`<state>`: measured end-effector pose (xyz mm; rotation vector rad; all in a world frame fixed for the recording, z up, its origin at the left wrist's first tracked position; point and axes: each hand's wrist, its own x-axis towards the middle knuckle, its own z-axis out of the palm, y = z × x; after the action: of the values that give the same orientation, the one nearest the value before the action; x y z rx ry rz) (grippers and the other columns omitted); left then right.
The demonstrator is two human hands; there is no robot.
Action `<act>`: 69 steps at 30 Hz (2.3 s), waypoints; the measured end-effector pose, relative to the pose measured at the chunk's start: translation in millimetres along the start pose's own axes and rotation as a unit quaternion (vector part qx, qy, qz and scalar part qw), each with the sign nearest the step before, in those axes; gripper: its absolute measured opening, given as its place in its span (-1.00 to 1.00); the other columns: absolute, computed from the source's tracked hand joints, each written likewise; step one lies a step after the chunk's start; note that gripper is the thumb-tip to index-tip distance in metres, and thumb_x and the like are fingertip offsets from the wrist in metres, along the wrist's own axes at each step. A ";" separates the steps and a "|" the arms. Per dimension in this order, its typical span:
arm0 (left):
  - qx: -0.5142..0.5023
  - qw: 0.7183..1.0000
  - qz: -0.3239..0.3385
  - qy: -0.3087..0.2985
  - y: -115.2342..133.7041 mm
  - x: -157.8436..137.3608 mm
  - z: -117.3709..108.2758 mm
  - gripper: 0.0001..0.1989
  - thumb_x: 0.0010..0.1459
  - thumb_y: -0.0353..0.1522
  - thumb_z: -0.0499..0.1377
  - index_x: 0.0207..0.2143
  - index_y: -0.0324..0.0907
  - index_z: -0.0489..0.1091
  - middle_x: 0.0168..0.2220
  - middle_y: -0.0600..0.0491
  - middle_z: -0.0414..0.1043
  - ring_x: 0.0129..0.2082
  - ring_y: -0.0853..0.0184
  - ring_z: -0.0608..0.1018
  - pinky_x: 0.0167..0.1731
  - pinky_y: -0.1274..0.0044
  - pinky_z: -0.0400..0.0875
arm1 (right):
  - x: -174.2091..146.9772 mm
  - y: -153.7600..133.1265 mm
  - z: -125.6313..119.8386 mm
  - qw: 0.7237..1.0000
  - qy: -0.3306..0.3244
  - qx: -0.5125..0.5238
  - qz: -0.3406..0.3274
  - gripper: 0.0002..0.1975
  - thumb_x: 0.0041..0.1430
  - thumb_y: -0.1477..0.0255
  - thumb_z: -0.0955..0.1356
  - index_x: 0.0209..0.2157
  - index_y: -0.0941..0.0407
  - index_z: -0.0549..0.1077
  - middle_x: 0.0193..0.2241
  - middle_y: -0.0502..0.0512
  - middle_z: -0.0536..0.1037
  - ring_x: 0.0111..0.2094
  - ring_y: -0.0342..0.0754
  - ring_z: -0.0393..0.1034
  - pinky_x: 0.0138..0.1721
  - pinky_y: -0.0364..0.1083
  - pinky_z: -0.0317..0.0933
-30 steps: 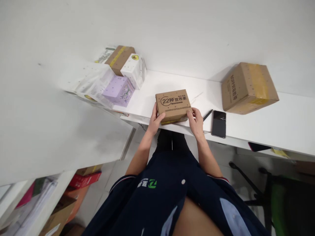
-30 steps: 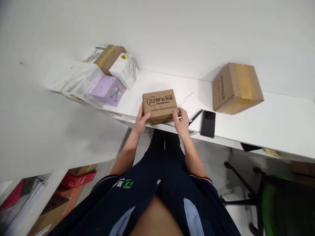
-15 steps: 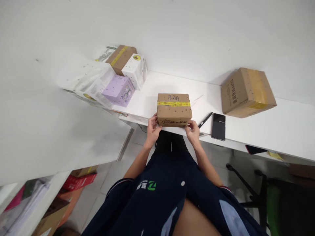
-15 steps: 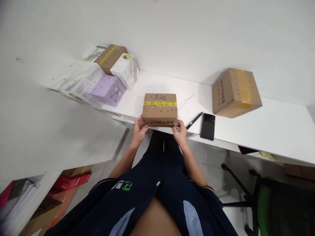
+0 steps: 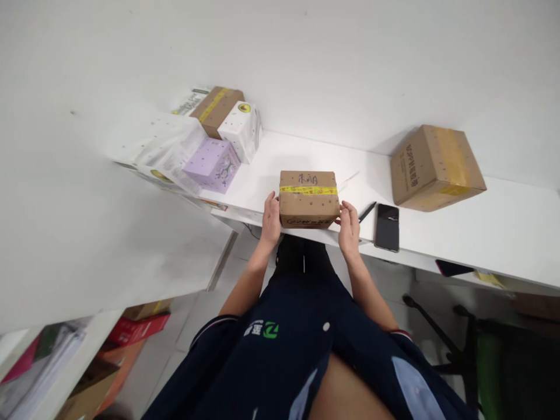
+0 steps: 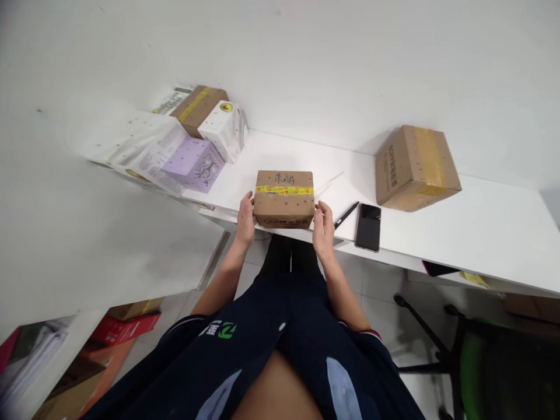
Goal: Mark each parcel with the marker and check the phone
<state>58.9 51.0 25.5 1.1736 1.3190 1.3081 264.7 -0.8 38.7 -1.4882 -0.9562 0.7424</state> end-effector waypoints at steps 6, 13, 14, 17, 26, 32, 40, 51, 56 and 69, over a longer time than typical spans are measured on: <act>0.022 0.999 0.029 -0.022 6.4 1.3 4.2 -0.19 0.17 0.20 0.05 0.26 -0.16 0.26 0.33 -0.16 0.26 0.35 0.09 0.30 0.35 0.29 0.19 | 4.0 -9.6 7.9 0.999 -0.025 -0.031 -0.033 -0.39 0.19 -0.01 0.29 0.14 0.08 0.37 0.13 0.30 0.44 0.04 0.09 0.39 0.02 0.11 0.36; 0.011 0.996 0.048 -0.078 4.1 -0.8 -6.4 -0.25 0.20 0.12 0.11 0.26 -0.16 0.28 0.33 -0.13 0.27 0.34 0.08 0.32 0.34 0.25 0.22 | 4.4 -7.5 -0.9 0.999 -0.046 -0.011 -0.025 -0.46 0.15 0.06 0.34 0.11 0.01 0.44 0.08 0.22 0.46 0.02 0.08 0.40 0.01 0.11 0.38; 0.004 0.995 0.055 -0.083 2.9 -1.3 -7.4 -0.26 0.20 0.10 0.12 0.26 -0.16 0.28 0.32 -0.13 0.28 0.32 0.08 0.36 0.31 0.26 0.26 | 4.0 -7.6 -2.0 0.998 -0.049 -0.005 -0.028 -0.47 0.15 0.08 0.35 0.10 0.01 0.44 0.08 0.21 0.46 0.02 0.07 0.40 0.01 0.11 0.38; -0.015 0.992 0.096 -0.086 -2.5 -2.0 -9.5 -0.31 0.21 0.04 0.16 0.26 -0.15 0.26 0.30 -0.16 0.31 0.26 0.09 0.42 0.25 0.26 0.34 | 3.5 -6.2 -3.6 0.997 -0.061 0.029 -0.039 -0.51 0.15 0.16 0.36 0.09 0.01 0.42 0.09 0.20 0.46 0.04 0.07 0.41 0.01 0.10 0.38; -0.045 0.985 0.134 -0.097 -26.1 -8.2 -7.8 -0.46 0.16 -0.27 0.22 0.18 -0.08 0.21 0.23 -0.17 0.33 0.29 0.11 0.38 0.22 0.18 0.36 | 1.2 25.8 -1.7 0.992 -0.050 0.108 -0.034 -0.61 0.00 0.36 0.41 -0.08 -0.01 0.35 -0.03 0.11 0.50 0.05 0.04 0.41 0.01 0.07 0.35; -0.029 0.991 0.099 -0.081 -32.6 -21.9 -5.4 -0.43 0.14 -0.25 0.25 0.16 -0.06 0.14 0.19 -0.19 0.31 0.23 0.11 0.43 0.18 0.18 0.39 | -8.4 47.8 -3.4 0.995 -0.048 0.081 -0.026 -0.68 0.05 0.29 0.41 -0.15 0.00 0.33 -0.04 0.09 0.51 0.01 0.01 0.44 0.07 0.10 0.31; 0.102 0.981 0.128 -0.100 -9.5 -40.1 -6.6 -0.25 0.21 -0.09 0.23 0.32 -0.02 -0.05 0.28 -0.21 0.11 0.22 0.17 0.40 0.10 0.31 0.45 | -21.4 48.5 -12.0 0.994 -0.066 0.085 -0.006 -0.47 0.10 0.17 0.42 0.07 0.00 0.30 0.07 0.19 0.49 0.07 0.09 0.43 0.12 0.21 0.29; 0.283 0.918 0.273 -0.058 10.4 -41.1 -1.0 -0.64 0.29 -0.15 0.16 0.05 -0.12 0.34 0.19 -0.18 0.07 0.29 0.10 0.27 0.29 0.17 0.26 | -34.0 1.2 -17.6 0.967 -0.073 -0.161 -0.182 -0.45 0.21 0.22 0.35 0.22 -0.02 0.31 0.20 0.25 0.30 0.25 0.19 0.23 0.28 0.27 0.16; 0.282 0.924 0.252 -0.053 5.9 -39.5 -0.4 -0.64 0.29 -0.11 0.14 0.02 -0.12 0.38 0.19 -0.17 0.08 0.23 0.11 0.33 0.22 0.18 0.35 | -28.0 1.8 -14.2 0.957 -0.059 -0.207 -0.194 -0.53 0.23 0.25 0.33 0.16 0.01 0.37 0.13 0.27 0.34 0.13 0.19 0.33 0.19 0.26 0.27; 0.315 0.914 0.252 -0.039 1.3 -39.3 1.7 -0.61 0.27 -0.12 0.16 0.04 -0.12 0.40 0.16 -0.19 0.11 0.23 0.09 0.34 0.19 0.22 0.39 | 23.1 24.5 -53.3 0.965 0.016 -0.237 -0.112 -0.58 0.36 0.25 0.19 0.16 0.06 0.37 -0.07 0.27 0.48 -0.15 0.08 0.42 -0.10 0.14 0.37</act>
<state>65.9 12.3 26.0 2.1032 1.4870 1.1821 325.7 -5.7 23.5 -1.7554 -1.3145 0.3340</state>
